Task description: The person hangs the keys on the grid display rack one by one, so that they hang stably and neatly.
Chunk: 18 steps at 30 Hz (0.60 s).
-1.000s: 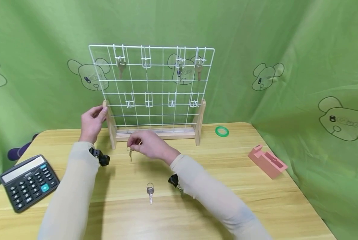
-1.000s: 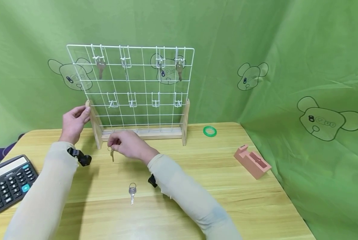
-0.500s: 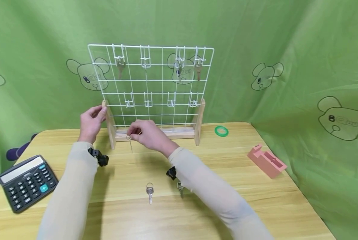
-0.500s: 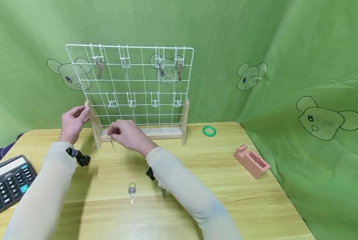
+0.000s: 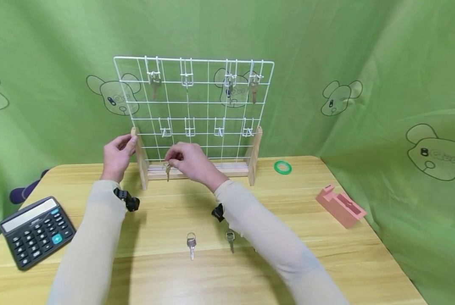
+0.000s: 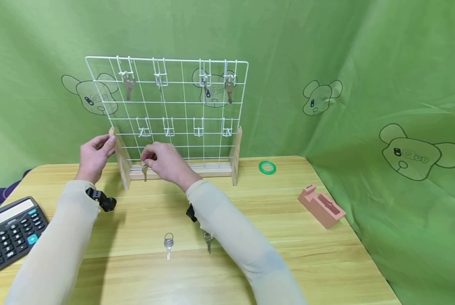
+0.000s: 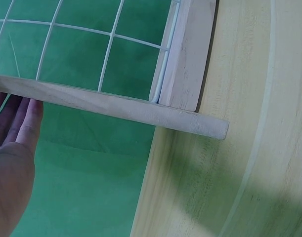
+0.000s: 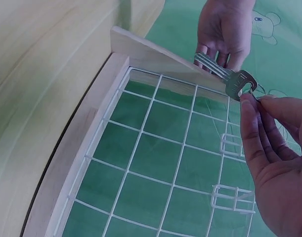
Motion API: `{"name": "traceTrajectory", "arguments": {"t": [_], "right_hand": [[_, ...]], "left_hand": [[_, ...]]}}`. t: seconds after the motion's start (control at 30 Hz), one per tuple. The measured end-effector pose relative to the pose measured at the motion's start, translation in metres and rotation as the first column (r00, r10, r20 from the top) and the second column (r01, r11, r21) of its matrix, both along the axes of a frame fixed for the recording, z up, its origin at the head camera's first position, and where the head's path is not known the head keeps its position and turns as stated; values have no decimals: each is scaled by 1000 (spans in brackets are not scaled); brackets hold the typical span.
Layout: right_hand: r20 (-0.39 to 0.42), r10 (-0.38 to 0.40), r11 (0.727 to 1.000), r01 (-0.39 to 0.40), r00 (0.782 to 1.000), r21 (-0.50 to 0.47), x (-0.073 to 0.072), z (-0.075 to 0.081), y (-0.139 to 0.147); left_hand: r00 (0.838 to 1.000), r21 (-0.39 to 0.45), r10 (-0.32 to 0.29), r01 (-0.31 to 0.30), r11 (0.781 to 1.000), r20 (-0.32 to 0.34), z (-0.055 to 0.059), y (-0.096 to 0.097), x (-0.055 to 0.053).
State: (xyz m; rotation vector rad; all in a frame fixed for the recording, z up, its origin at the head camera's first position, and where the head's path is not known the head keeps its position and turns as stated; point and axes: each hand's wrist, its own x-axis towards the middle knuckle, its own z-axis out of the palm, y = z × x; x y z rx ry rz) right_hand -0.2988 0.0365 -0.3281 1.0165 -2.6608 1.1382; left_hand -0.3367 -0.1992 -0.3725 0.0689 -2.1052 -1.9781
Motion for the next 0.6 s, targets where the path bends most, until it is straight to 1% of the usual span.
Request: {"name": "traceTrajectory", "arguments": {"t": [0.2, 0.43, 0.6], "right_hand": [[-26, -27, 998, 26, 999, -49, -3, 5, -3], [-77, -58, 993, 50, 995, -104, -8, 13, -11], [-64, -113, 985, 103, 991, -141, -11, 18, -16]], "left_hand": [[1000, -2, -4, 4, 1000, 11, -1, -1, 0], [1000, -7, -1, 1, 1000, 13, -1, -1, 0], [1000, -1, 8, -8, 1000, 5, -2, 0, -1]]}}
